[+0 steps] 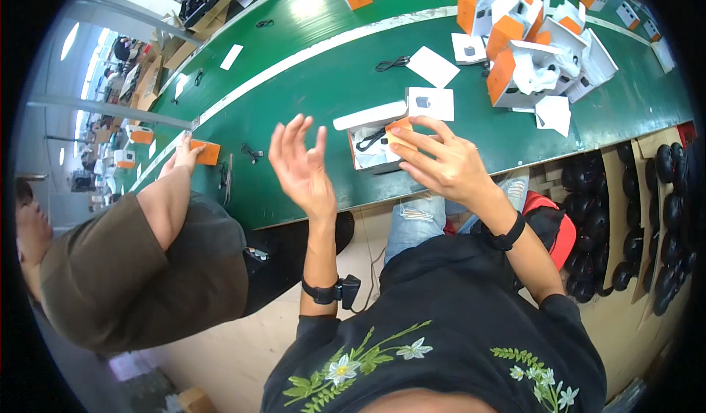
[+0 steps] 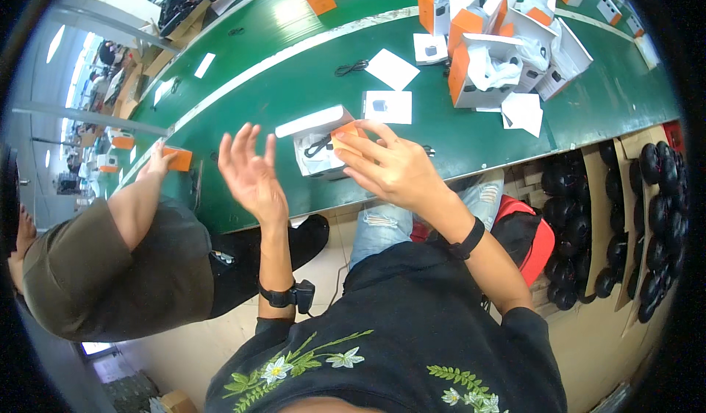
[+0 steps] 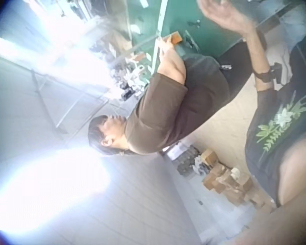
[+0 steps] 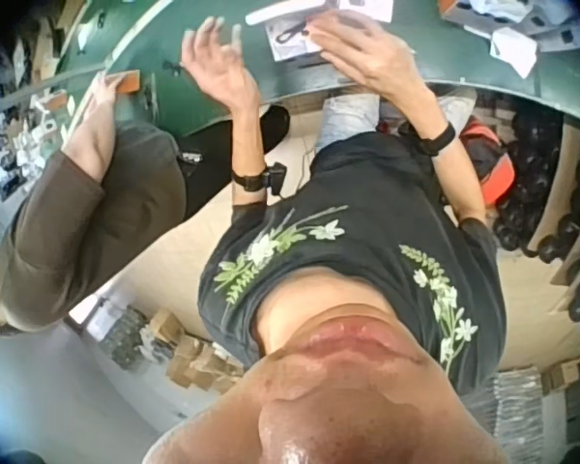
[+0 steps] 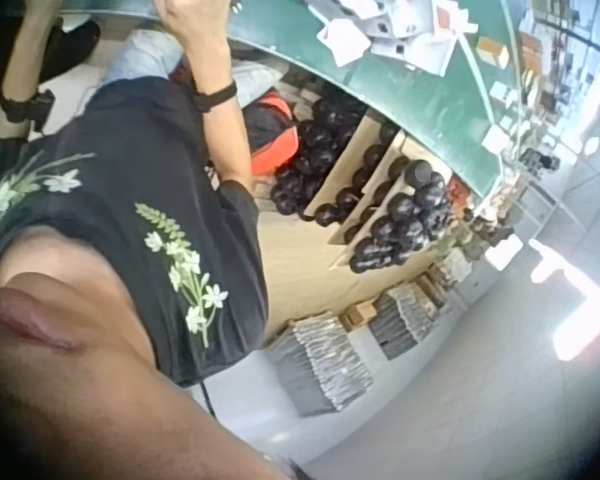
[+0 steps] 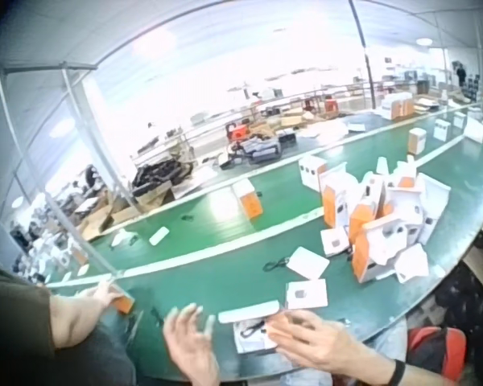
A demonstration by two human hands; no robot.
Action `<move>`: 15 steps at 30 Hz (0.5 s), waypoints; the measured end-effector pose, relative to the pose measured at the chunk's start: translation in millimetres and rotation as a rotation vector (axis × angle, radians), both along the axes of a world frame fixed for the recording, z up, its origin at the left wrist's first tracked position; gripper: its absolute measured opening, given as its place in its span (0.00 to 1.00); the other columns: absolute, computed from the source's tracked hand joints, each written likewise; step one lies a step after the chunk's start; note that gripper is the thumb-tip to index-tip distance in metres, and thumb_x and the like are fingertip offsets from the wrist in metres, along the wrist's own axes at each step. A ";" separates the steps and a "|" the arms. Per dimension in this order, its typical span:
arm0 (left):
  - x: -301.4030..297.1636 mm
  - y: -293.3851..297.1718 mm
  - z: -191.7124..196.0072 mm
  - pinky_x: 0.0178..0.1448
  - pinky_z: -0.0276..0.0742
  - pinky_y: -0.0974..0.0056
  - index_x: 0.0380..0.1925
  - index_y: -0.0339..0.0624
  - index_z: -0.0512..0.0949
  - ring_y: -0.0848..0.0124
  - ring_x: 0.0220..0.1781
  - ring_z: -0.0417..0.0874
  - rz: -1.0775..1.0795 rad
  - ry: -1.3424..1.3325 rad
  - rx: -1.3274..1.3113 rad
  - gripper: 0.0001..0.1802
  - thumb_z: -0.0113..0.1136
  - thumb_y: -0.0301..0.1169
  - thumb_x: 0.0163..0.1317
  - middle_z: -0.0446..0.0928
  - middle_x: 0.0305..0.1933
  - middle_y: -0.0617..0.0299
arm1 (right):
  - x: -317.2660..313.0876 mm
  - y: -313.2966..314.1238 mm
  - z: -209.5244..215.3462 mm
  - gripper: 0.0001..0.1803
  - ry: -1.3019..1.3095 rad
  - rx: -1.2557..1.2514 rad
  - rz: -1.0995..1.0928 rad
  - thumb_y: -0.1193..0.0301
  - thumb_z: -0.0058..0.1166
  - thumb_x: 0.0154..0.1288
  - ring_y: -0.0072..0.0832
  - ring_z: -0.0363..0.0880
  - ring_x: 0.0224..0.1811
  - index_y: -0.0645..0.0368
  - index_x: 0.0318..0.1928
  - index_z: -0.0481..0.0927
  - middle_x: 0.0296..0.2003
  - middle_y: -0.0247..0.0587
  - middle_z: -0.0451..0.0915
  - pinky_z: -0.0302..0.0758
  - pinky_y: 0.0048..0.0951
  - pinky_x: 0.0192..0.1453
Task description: The person is packing electronics components, manuals, and cables into retail boxes on a production assembly line.
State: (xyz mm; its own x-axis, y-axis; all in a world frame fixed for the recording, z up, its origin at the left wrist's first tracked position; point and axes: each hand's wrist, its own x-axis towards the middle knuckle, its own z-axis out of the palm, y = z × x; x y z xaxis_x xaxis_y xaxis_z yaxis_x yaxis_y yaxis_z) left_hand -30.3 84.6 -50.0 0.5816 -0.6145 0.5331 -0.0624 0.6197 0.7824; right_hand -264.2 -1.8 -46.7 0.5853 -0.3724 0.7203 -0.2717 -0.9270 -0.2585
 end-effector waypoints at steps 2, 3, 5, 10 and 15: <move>10.9 -11.3 -0.7 0.78 0.79 0.41 0.89 0.43 0.53 0.54 0.84 0.72 -0.129 -0.177 0.308 0.51 0.74 0.27 0.74 0.66 0.86 0.46 | 4.4 5.0 5.2 0.17 -0.034 0.057 -0.015 0.67 0.76 0.64 0.39 0.87 0.63 0.53 0.53 0.93 0.60 0.31 0.90 0.91 0.35 0.51; 6.9 -20.1 4.4 0.76 0.82 0.47 0.86 0.37 0.59 0.55 0.80 0.78 -0.190 -0.153 0.347 0.50 0.79 0.27 0.70 0.74 0.79 0.43 | 5.4 6.6 5.0 0.17 -0.029 0.054 -0.016 0.67 0.76 0.64 0.39 0.87 0.63 0.53 0.53 0.93 0.60 0.31 0.90 0.91 0.35 0.51; 9.0 -27.8 2.6 0.75 0.83 0.50 0.85 0.35 0.61 0.57 0.76 0.81 -0.303 -0.118 0.358 0.49 0.80 0.26 0.69 0.78 0.76 0.44 | 11.2 10.2 5.3 0.15 -0.080 0.127 -0.105 0.69 0.77 0.62 0.39 0.87 0.58 0.53 0.50 0.94 0.56 0.30 0.91 0.90 0.35 0.49; 23.6 -28.3 -0.6 0.68 0.87 0.58 0.63 0.31 0.86 0.62 0.62 0.91 -0.330 -0.363 0.498 0.26 0.77 0.17 0.64 0.91 0.60 0.48 | 25.8 23.9 23.7 0.13 -0.122 0.287 -0.178 0.72 0.77 0.60 0.38 0.86 0.48 0.56 0.46 0.93 0.51 0.34 0.91 0.88 0.37 0.46; 47.5 -31.3 35.7 0.70 0.87 0.51 0.52 0.40 0.93 0.49 0.68 0.90 -0.452 -1.098 0.246 0.23 0.75 0.22 0.52 0.92 0.61 0.52 | 7.7 27.6 0.5 0.13 -0.254 0.464 -0.163 0.75 0.78 0.60 0.37 0.90 0.48 0.63 0.45 0.90 0.54 0.44 0.91 0.92 0.35 0.47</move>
State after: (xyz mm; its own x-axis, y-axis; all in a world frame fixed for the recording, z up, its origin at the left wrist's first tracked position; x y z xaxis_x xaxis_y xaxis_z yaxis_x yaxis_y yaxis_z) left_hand 17.2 53.2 -14.3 -0.3999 -0.7997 0.4479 -0.5831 0.5989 0.5489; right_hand -256.5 25.7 -46.2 0.3224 -0.7558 0.5699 -0.2781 -0.6511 -0.7062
